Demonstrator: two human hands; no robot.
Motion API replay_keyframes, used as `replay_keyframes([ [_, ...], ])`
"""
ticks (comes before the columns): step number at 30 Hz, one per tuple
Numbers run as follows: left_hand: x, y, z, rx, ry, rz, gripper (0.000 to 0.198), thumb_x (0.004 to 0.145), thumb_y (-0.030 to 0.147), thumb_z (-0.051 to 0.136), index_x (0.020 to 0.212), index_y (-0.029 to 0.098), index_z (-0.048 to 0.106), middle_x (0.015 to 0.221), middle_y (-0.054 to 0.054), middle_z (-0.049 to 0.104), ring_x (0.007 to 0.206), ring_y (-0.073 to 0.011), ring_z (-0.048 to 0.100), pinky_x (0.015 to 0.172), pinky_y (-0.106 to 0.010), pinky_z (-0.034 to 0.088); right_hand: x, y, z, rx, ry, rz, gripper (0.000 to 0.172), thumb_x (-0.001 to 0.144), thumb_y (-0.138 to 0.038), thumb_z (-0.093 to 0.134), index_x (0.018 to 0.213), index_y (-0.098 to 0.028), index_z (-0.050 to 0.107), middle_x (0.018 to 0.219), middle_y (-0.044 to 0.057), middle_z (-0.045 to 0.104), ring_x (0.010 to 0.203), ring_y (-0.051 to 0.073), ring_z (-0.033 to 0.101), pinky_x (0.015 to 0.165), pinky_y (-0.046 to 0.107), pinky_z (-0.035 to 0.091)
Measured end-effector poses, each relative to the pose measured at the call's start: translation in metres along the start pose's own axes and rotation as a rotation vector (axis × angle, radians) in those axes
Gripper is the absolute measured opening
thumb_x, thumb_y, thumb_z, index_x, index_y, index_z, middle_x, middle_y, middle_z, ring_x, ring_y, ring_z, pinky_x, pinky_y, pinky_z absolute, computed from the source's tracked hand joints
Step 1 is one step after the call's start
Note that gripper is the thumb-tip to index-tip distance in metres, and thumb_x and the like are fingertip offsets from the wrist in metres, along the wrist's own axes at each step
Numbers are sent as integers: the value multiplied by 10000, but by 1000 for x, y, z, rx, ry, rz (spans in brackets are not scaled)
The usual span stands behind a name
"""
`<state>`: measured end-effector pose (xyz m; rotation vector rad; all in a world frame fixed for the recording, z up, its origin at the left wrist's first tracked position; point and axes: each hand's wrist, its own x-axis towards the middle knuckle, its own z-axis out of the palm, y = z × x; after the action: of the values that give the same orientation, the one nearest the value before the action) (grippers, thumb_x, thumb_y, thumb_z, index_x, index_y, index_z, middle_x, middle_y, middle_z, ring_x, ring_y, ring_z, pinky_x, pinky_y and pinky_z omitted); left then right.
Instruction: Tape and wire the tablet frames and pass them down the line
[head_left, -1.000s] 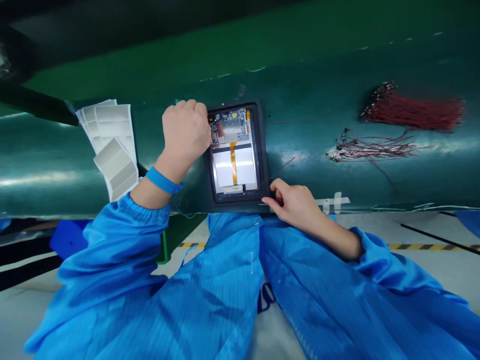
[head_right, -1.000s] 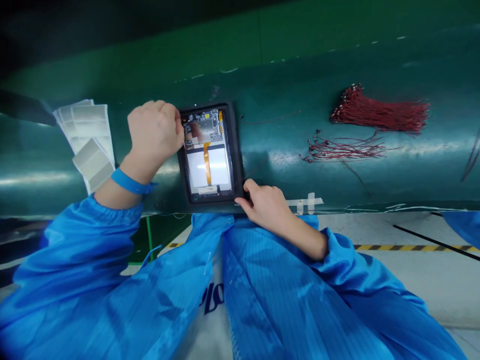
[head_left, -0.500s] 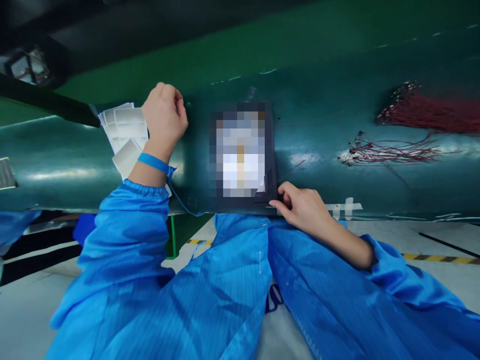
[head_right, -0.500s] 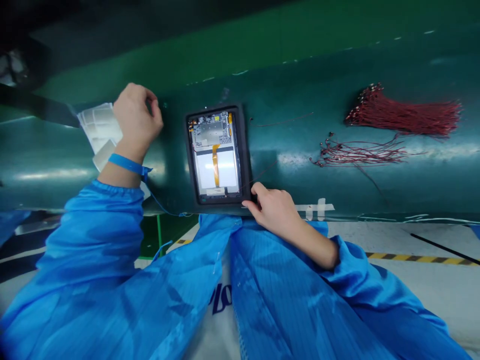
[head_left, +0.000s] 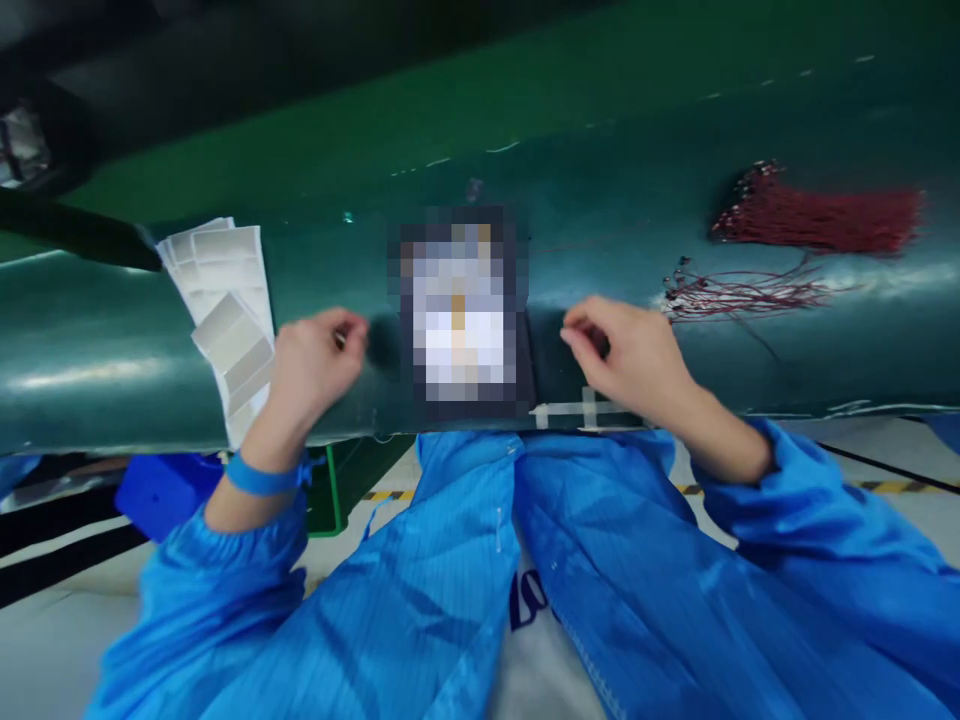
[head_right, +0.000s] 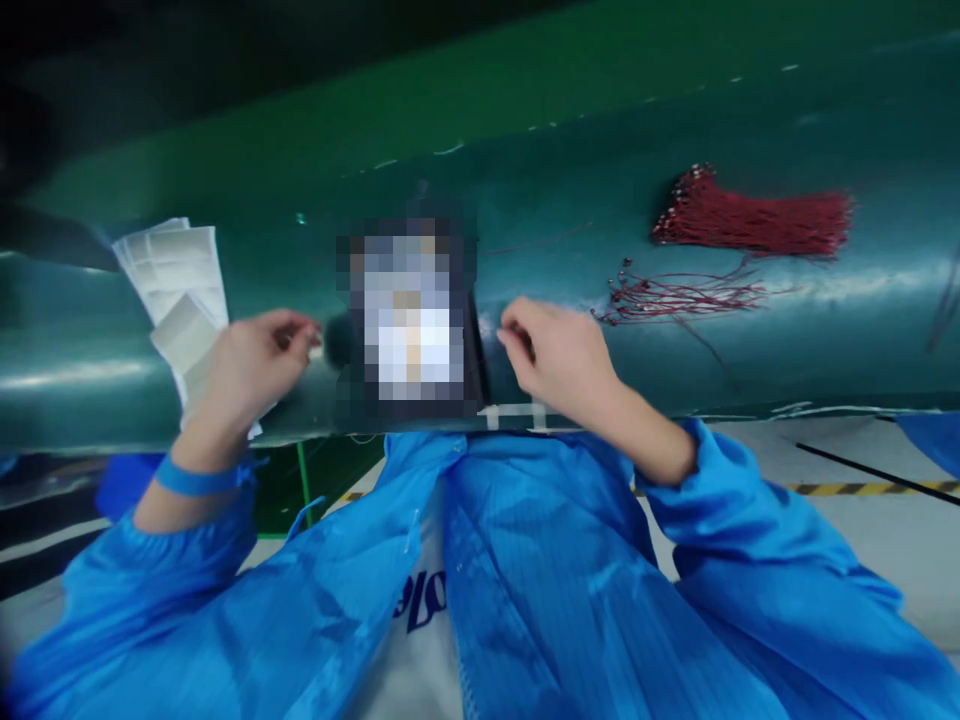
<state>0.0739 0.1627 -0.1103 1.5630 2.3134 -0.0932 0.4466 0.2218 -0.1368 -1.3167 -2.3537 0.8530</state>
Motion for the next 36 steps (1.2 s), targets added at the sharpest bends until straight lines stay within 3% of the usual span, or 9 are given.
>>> replay_keyframes([
  [4, -48, 15, 21, -113, -226, 54, 310, 921, 479, 531, 999, 228, 696, 852, -40, 766, 770, -255, 727, 719, -338, 506, 67, 27, -10, -177, 151, -73, 146, 1052, -257, 581, 1107, -150, 664, 1193, 130, 682, 1189, 284, 613, 941, 375, 481],
  [8, -57, 25, 37, -228, -229, -16, 334, 871, 529, 546, 1015, 232, 602, 910, -68, 758, 799, -279, 750, 728, -365, 535, 95, 51, -10, -315, 17, -93, 249, 1099, -260, 512, 1070, -66, 666, 1139, 145, 655, 1220, 295, 596, 1033, 425, 451],
  [16, -63, 38, 36, -154, -26, 3, 268, 834, 514, 535, 908, 257, 541, 962, -82, 714, 852, -338, 716, 776, -480, 553, 11, 72, -61, -566, -159, 21, 54, 918, -142, 622, 907, -135, 674, 924, 156, 698, 988, 324, 623, 918, 470, 431],
  [19, -62, 38, 26, -392, 112, 5, 243, 782, 453, 626, 866, 254, 515, 1132, -61, 688, 811, -279, 677, 661, -413, 533, -6, 66, -64, -599, -124, 58, 100, 942, -190, 657, 1030, -143, 669, 1053, 159, 714, 1022, 320, 600, 875, 420, 388],
  [21, -52, 40, 19, -645, 123, -102, 260, 731, 377, 688, 885, 256, 516, 964, -19, 671, 709, -223, 621, 577, -316, 446, -8, 59, -58, -561, -113, 62, 145, 978, -222, 659, 1100, -142, 652, 1124, 159, 710, 1043, 313, 589, 848, 395, 361],
  [24, -21, 50, 12, -998, 164, -230, 314, 654, 261, 676, 919, 248, 508, 647, 40, 538, 580, -192, 542, 560, -259, 395, -6, 53, -48, -464, -151, 62, 76, 1012, -208, 644, 1062, -151, 649, 1089, 128, 711, 1018, 287, 582, 816, 370, 321],
  [27, 30, 71, 7, -1121, 336, -176, 314, 622, 117, 579, 901, 219, 479, 573, 81, 412, 528, -137, 412, 554, -216, 324, -3, 56, -44, -404, -190, 54, 68, 1024, -174, 624, 964, -163, 654, 1010, 95, 712, 985, 269, 578, 806, 362, 293],
  [34, 198, 136, -14, -1013, 658, -26, 486, 684, -250, 401, 972, 137, 453, 886, 29, 441, 760, -83, 436, 719, -179, 377, -3, 52, -47, -349, -90, 80, 86, 1021, -139, 596, 1005, -178, 671, 1050, 79, 704, 1021, 271, 551, 821, 366, 279],
  [36, 239, 146, -13, -954, 607, -70, 469, 793, -258, 415, 1067, 122, 446, 968, 15, 456, 810, -81, 448, 779, -178, 406, -3, 42, -40, -356, -36, 141, 83, 1042, -203, 602, 1013, -173, 674, 1073, 91, 705, 1046, 282, 551, 843, 376, 292],
])
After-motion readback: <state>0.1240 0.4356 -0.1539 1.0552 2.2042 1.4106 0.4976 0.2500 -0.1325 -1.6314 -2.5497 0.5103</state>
